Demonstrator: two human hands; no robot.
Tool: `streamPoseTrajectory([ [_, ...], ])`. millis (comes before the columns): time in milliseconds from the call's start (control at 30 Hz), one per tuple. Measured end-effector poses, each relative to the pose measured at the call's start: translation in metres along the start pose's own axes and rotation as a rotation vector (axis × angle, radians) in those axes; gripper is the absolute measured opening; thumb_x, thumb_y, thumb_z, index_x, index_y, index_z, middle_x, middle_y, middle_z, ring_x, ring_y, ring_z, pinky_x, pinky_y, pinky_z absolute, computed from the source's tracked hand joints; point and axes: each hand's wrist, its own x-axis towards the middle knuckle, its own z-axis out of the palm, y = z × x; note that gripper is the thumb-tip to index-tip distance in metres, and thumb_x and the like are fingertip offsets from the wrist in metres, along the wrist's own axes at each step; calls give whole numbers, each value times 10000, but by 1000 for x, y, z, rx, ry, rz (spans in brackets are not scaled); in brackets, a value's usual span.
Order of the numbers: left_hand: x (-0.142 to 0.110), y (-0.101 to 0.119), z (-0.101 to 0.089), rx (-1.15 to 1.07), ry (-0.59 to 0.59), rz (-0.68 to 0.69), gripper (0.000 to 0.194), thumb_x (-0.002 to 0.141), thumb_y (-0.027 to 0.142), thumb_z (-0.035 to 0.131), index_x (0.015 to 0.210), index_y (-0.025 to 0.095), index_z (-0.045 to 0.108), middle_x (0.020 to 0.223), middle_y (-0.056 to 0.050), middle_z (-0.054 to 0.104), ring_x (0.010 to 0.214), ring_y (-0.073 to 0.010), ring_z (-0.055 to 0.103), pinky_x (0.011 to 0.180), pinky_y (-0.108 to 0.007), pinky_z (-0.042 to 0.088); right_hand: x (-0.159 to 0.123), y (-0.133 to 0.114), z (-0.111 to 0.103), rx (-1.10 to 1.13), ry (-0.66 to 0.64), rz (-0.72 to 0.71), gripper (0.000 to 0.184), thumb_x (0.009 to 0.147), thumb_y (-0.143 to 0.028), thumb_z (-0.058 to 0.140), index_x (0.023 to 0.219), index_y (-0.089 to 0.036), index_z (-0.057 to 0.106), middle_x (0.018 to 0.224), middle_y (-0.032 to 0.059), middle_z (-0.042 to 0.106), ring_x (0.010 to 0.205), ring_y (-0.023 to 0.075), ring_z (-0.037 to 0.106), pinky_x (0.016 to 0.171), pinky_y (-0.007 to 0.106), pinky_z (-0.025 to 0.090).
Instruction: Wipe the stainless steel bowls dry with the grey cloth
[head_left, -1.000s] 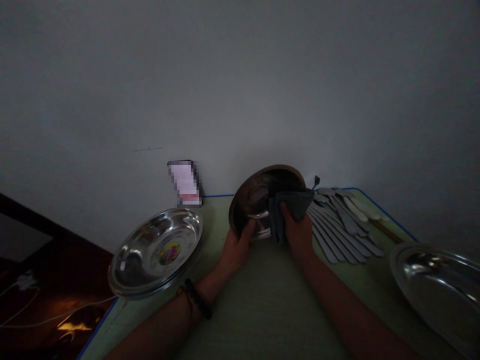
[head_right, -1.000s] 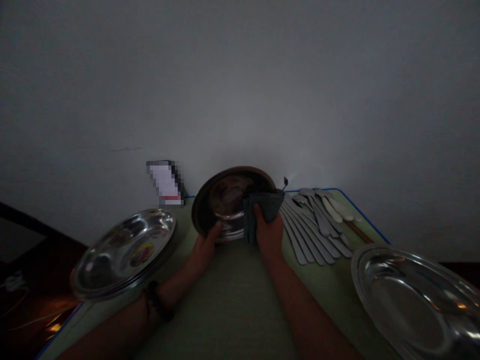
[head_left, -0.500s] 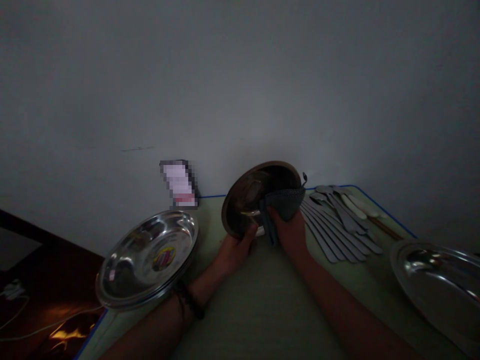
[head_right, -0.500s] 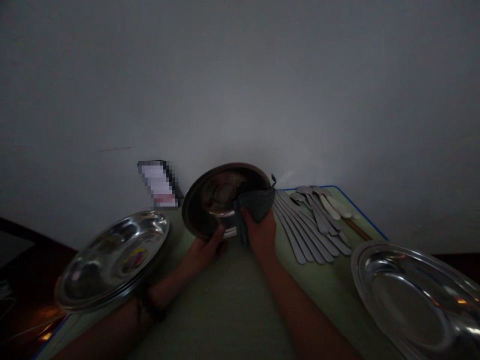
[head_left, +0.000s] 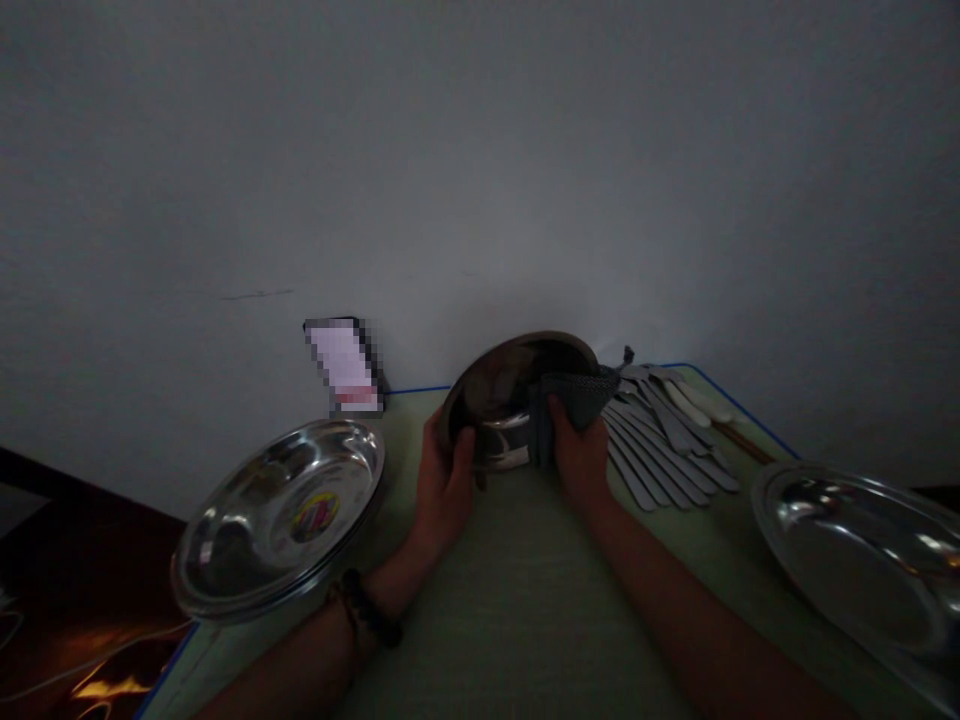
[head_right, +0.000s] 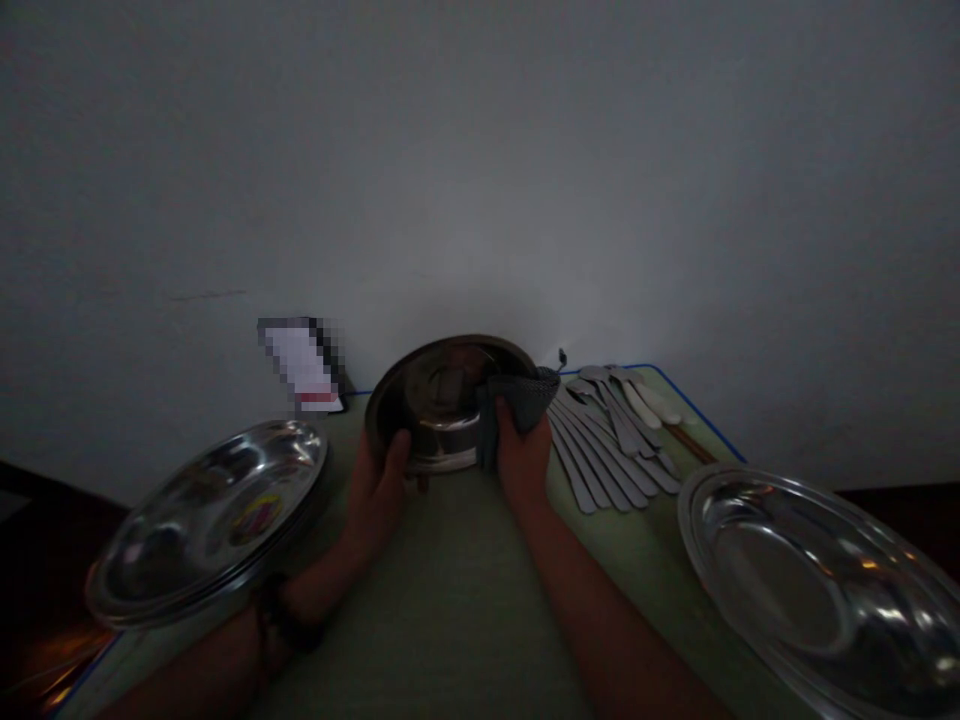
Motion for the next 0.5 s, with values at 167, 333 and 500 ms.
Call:
streamPoseTrajectory([
  [167,10,-7,4,-148,-224,-159,494,753,534,598,1053,175,440,697,3,611,522,-148,592,473,-286,501,-2,2,4,-112,-37,-65,510,692,-460,651,1079,-133,592,1069,146,673,984,259,615,845,360,440],
  [333,9,-8,3,-43,-252,-157,410,790,515,566,982,163,480,667,26,563,455,-100,534,368,-208,398,1,5,2,-86,25,16,521,684,-501,645,1035,-117,611,1030,156,681,946,265,625,825,366,447],
  [500,5,-2,3,-62,16,102,277,839,429,547,964,191,478,805,26,511,510,-61,512,413,-194,451,4,8,1,91,-12,5,481,771,-538,542,1003,-126,634,1036,125,689,988,244,616,868,361,431],
])
